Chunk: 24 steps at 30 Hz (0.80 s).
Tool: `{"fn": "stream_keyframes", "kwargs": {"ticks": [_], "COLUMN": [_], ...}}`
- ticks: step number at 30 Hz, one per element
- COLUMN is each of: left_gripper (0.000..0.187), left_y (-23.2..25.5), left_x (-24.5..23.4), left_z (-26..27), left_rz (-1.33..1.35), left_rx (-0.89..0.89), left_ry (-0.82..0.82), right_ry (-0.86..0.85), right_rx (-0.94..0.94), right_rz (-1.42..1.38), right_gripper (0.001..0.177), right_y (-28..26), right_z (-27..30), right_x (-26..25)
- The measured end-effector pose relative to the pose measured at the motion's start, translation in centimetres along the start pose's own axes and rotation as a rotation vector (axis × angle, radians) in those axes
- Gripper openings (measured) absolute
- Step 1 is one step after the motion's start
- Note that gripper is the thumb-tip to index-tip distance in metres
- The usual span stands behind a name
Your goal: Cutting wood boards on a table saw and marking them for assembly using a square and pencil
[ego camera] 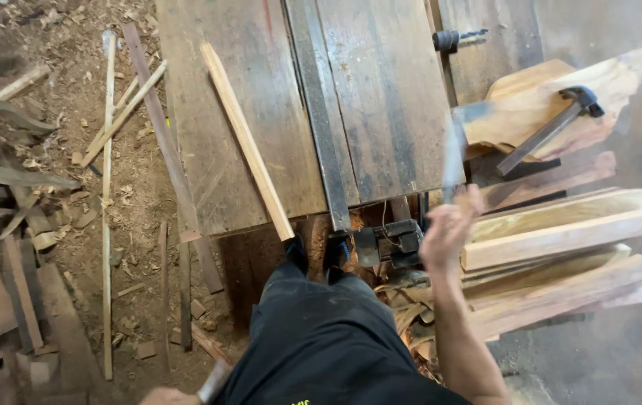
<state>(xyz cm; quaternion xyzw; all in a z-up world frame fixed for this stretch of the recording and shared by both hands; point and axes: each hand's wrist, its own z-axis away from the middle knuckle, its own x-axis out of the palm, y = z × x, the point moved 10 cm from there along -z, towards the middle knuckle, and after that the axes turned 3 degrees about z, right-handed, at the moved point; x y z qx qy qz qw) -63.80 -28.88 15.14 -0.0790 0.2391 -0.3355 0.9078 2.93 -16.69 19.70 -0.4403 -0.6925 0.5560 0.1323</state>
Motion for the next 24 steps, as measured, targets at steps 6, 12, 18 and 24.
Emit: {"fn": "stream_keyframes", "kwargs": {"ticks": [6, 12, 18, 24], "left_gripper": [0.040, 0.013, 0.023, 0.032], "left_y": [15.0, 25.0, 24.9, 25.9], "left_x": [-4.8, 6.1, 5.8, -2.9], "left_z": [18.0, 19.5, 17.3, 16.0], "left_rz": [-0.162, 0.005, -0.277, -0.029], "left_rx": [0.655, 1.593, 1.556, 1.890], "left_ry": [0.424, 0.451, 0.481, 0.611], "right_ry": [-0.710, -1.133, -1.269, -1.463], "right_rx": [0.061, -0.026, 0.056, -0.246], "right_rz": [0.057, -0.171, 0.063, 0.196], "right_gripper": [0.030, 0.048, 0.030, 0.035], "right_y": [-6.3, -13.6, -12.8, -17.8], "right_z": [6.9, 12.2, 15.7, 17.8], "right_x": [11.9, 18.1, 19.9, 20.2]}}
